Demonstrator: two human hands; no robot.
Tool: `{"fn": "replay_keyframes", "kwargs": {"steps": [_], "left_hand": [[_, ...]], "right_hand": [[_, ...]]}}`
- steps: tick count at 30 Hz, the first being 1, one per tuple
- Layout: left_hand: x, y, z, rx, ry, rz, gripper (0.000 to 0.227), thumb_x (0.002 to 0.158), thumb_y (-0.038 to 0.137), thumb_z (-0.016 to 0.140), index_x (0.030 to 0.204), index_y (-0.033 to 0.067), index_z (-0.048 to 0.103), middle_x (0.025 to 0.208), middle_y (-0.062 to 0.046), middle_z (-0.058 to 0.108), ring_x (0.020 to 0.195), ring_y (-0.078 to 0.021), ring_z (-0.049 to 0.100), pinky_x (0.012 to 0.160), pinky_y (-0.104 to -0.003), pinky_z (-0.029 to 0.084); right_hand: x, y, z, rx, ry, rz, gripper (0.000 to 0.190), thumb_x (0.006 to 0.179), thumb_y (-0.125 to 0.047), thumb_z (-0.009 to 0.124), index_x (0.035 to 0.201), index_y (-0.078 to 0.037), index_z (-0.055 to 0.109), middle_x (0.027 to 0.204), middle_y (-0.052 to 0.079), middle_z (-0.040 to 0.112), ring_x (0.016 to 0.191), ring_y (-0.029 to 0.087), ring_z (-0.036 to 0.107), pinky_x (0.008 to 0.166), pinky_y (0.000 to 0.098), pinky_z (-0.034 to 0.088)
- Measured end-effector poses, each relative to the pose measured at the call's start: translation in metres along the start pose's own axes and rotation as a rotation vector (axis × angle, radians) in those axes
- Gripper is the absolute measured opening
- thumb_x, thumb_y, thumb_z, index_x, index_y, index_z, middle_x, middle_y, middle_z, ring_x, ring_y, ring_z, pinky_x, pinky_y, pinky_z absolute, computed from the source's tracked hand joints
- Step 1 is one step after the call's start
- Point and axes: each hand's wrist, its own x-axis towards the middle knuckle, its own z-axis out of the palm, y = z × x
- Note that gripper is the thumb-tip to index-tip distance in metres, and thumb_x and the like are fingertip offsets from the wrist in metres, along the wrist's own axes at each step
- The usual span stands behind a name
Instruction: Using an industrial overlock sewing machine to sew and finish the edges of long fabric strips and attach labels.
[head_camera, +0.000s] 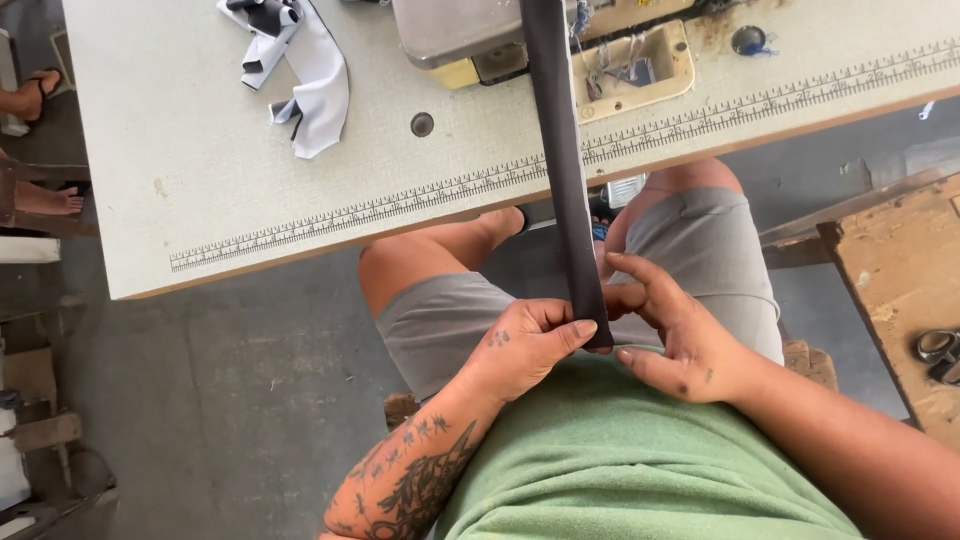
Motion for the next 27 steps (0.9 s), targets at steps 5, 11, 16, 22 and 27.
{"fn": "replay_keyframes", "kwargs": {"steps": [5, 11, 16, 22, 27], "left_hand": [[0.003, -0.018, -0.004, -0.011, -0.031, 0.002, 0.018, 0.100, 0.014, 0.077, 0.082, 0.0130, 0.075, 0.066, 0.005, 0.064, 0.067, 0.0014, 0.051, 0.063, -0.015, 0.038], [0.002, -0.038, -0.011, -0.008, -0.087, -0.024, 0.013, 0.102, 0.013, 0.076, 0.090, 0.0093, 0.079, 0.077, -0.001, 0.075, 0.077, -0.0022, 0.060, 0.073, -0.018, 0.048], [0.000, -0.037, -0.011, -0.015, -0.124, -0.029, 0.014, 0.103, 0.014, 0.075, 0.090, 0.0100, 0.079, 0.078, 0.000, 0.074, 0.080, -0.0024, 0.063, 0.074, -0.018, 0.052], [-0.001, -0.039, -0.010, 0.008, -0.145, -0.022, 0.015, 0.105, 0.014, 0.073, 0.092, 0.0093, 0.079, 0.082, -0.003, 0.077, 0.083, -0.0064, 0.067, 0.079, -0.022, 0.057], [0.000, -0.017, -0.007, 0.286, -0.116, -0.096, 0.020, 0.100, 0.019, 0.068, 0.082, 0.0147, 0.076, 0.071, 0.003, 0.068, 0.074, -0.0099, 0.063, 0.070, -0.029, 0.056]], "right_hand": [[0.005, -0.016, 0.002, -0.118, -0.065, -0.104, 0.085, 0.083, -0.009, 0.078, 0.158, 0.005, 0.042, 0.121, 0.021, 0.075, 0.102, 0.025, 0.075, 0.100, 0.0529, 0.054], [0.003, -0.020, 0.008, -0.097, -0.053, -0.152, 0.087, 0.086, -0.010, 0.077, 0.160, 0.006, 0.034, 0.122, 0.021, 0.074, 0.110, 0.027, 0.073, 0.100, 0.0540, 0.054], [-0.001, -0.018, 0.010, -0.095, -0.033, -0.172, 0.099, 0.087, -0.010, 0.077, 0.166, 0.009, 0.020, 0.129, 0.023, 0.072, 0.123, 0.030, 0.069, 0.108, 0.0554, 0.049], [0.001, -0.026, 0.015, -0.168, -0.030, -0.134, 0.101, 0.082, -0.013, 0.081, 0.165, 0.006, 0.025, 0.118, 0.016, 0.077, 0.110, 0.026, 0.074, 0.098, 0.0498, 0.056], [0.024, -0.059, 0.022, -0.286, -0.054, -0.158, 0.039, 0.095, -0.020, 0.070, 0.129, -0.002, 0.074, 0.093, 0.012, 0.077, 0.077, 0.026, 0.078, 0.069, 0.0413, 0.062]]}}
